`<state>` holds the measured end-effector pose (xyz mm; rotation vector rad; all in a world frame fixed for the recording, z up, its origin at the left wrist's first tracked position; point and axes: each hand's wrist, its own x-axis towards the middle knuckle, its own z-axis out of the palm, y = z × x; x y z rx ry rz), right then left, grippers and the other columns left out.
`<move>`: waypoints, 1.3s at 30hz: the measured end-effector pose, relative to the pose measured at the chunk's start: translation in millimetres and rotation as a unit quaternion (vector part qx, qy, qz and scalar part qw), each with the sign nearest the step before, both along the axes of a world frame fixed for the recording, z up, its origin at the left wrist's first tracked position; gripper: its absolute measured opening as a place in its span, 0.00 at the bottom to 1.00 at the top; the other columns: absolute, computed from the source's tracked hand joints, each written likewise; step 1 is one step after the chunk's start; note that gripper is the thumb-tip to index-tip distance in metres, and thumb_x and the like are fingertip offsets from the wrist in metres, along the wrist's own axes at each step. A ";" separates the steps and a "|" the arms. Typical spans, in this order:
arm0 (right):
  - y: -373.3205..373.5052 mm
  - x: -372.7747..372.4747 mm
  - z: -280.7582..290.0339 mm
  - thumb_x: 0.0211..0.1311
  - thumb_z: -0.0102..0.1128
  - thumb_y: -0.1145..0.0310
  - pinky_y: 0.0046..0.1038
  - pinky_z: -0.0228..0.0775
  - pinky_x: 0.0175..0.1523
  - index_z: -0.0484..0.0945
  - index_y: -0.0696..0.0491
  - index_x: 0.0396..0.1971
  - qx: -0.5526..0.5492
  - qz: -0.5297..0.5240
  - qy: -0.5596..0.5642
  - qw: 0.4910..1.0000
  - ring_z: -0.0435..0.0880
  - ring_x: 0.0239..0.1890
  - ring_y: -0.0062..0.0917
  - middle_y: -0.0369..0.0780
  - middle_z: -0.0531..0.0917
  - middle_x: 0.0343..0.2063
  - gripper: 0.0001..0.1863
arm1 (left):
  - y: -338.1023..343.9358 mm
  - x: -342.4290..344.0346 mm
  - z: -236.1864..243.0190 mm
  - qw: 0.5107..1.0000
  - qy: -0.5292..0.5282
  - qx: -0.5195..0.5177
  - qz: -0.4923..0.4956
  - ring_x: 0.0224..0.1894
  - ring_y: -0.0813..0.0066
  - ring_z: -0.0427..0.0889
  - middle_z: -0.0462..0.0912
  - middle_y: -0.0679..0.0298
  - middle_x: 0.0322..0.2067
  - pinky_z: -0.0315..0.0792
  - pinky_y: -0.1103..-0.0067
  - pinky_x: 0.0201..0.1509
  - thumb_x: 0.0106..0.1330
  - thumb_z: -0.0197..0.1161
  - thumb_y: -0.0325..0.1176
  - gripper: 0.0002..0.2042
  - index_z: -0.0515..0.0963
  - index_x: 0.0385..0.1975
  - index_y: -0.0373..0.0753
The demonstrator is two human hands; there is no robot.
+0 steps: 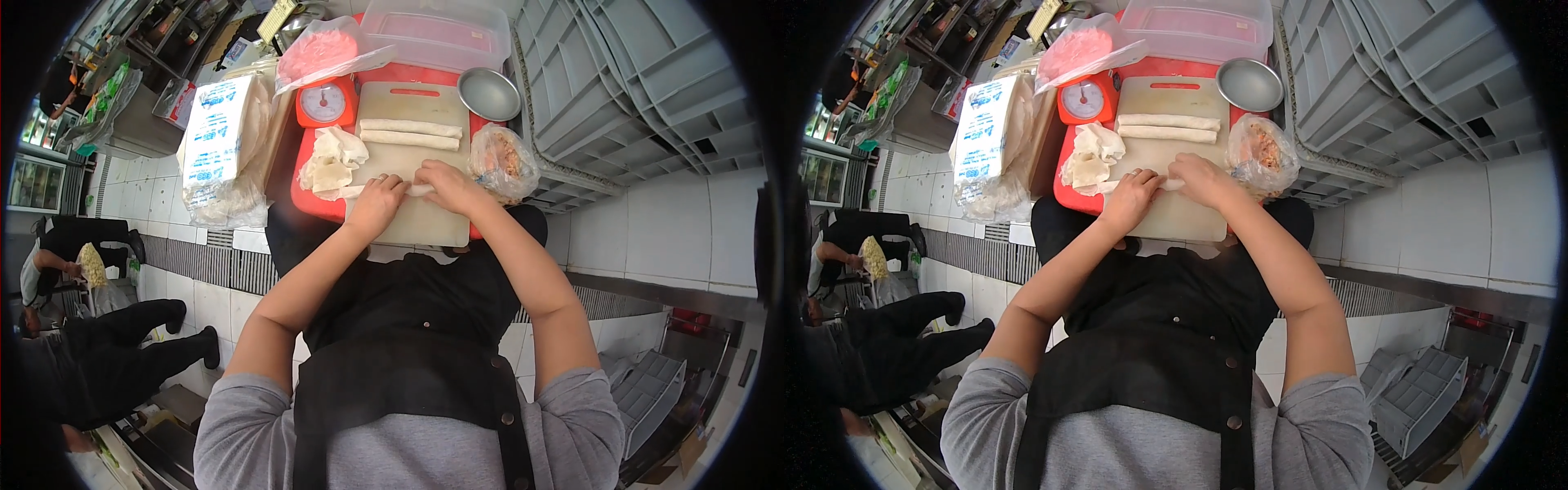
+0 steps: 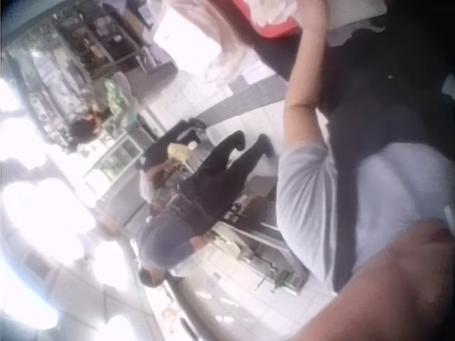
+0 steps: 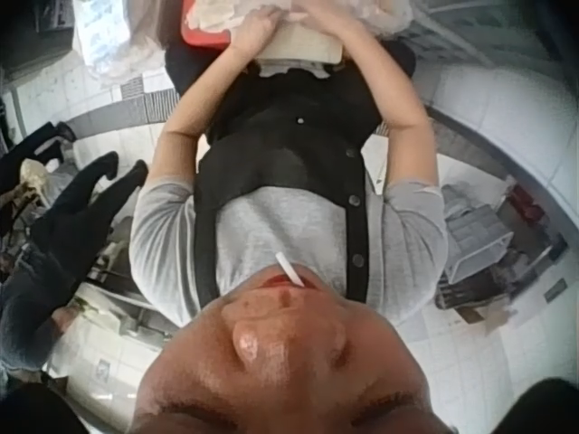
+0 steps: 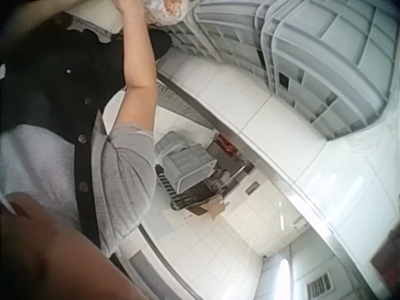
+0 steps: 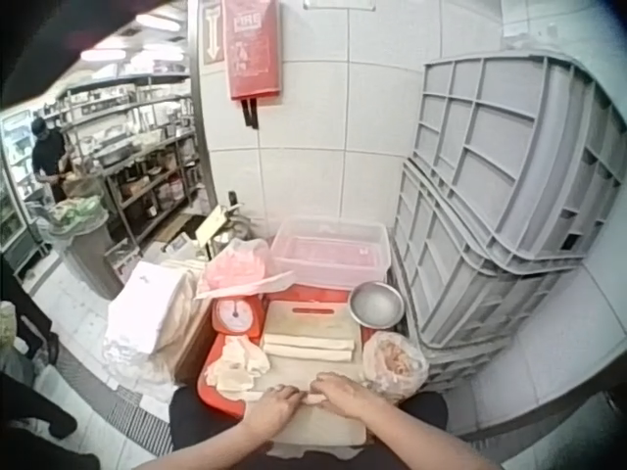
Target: Rolling spring rolls using thin wrappers and meat filling in a commercial kitchen.
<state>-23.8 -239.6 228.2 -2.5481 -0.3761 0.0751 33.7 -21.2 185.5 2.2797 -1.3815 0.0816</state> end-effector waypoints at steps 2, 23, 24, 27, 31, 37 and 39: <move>-3.7 0.9 -4.3 0.53 0.71 0.74 0.41 0.75 0.58 0.85 0.55 0.42 0.010 -0.022 0.051 0.998 0.82 0.51 0.44 0.45 0.82 0.42 0.15 | -1.5 2.1 2.9 1.000 0.011 0.000 -0.009 0.49 0.57 0.81 0.82 0.58 0.43 0.75 0.65 0.54 0.63 0.67 0.29 0.15 0.82 0.50 0.36; -3.3 -30.7 12.9 0.54 0.70 0.75 0.40 0.74 0.59 0.80 0.55 0.42 0.064 -0.044 0.049 0.996 0.81 0.55 0.43 0.45 0.83 0.46 0.15 | 12.6 -4.7 28.8 0.987 0.138 -0.025 -0.078 0.51 0.47 0.81 0.81 0.50 0.47 0.77 0.62 0.58 0.59 0.70 0.24 0.18 0.81 0.50 0.33; -6.9 -34.6 9.1 0.54 0.70 0.75 0.40 0.74 0.59 0.80 0.55 0.42 0.065 -0.042 0.049 0.996 0.81 0.55 0.43 0.45 0.83 0.46 0.15 | 14.1 -7.9 28.5 0.986 0.145 -0.012 -0.076 0.51 0.47 0.81 0.80 0.50 0.48 0.76 0.62 0.59 0.59 0.71 0.26 0.18 0.81 0.49 0.33; -21.6 -47.8 -5.4 0.53 0.71 0.73 0.39 0.74 0.59 0.78 0.55 0.42 -0.011 -0.026 0.054 0.998 0.80 0.56 0.42 0.44 0.82 0.47 0.16 | 7.1 -16.7 28.4 0.991 0.117 -0.017 -0.061 0.50 0.49 0.81 0.80 0.51 0.46 0.76 0.62 0.57 0.56 0.75 0.32 0.21 0.81 0.49 0.33; -16.0 -53.1 -2.2 0.52 0.71 0.73 0.41 0.76 0.56 0.72 0.54 0.50 0.037 -0.057 0.047 0.997 0.83 0.53 0.44 0.46 0.84 0.45 0.25 | -15.8 -27.6 28.3 0.996 0.078 0.031 -0.018 0.48 0.51 0.82 0.80 0.53 0.44 0.76 0.62 0.53 0.54 0.77 0.38 0.22 0.81 0.47 0.36; -1.8 -63.0 85.7 0.51 0.75 0.72 0.38 0.77 0.48 0.72 0.54 0.56 0.124 -0.142 0.073 0.979 0.87 0.42 0.40 0.45 0.85 0.41 0.31 | -65.9 -42.2 39.4 0.991 0.115 0.050 0.053 0.33 0.49 0.86 0.85 0.54 0.28 0.76 0.60 0.46 0.56 0.74 0.40 0.16 0.80 0.40 0.39; -10.6 -64.2 119.8 0.52 0.76 0.70 0.36 0.78 0.48 0.72 0.53 0.57 0.139 -0.136 0.080 0.978 0.87 0.44 0.37 0.44 0.85 0.43 0.32 | -66.2 -42.9 60.9 0.989 0.136 0.004 0.062 0.32 0.47 0.86 0.84 0.53 0.25 0.77 0.60 0.43 0.56 0.73 0.36 0.14 0.79 0.38 0.39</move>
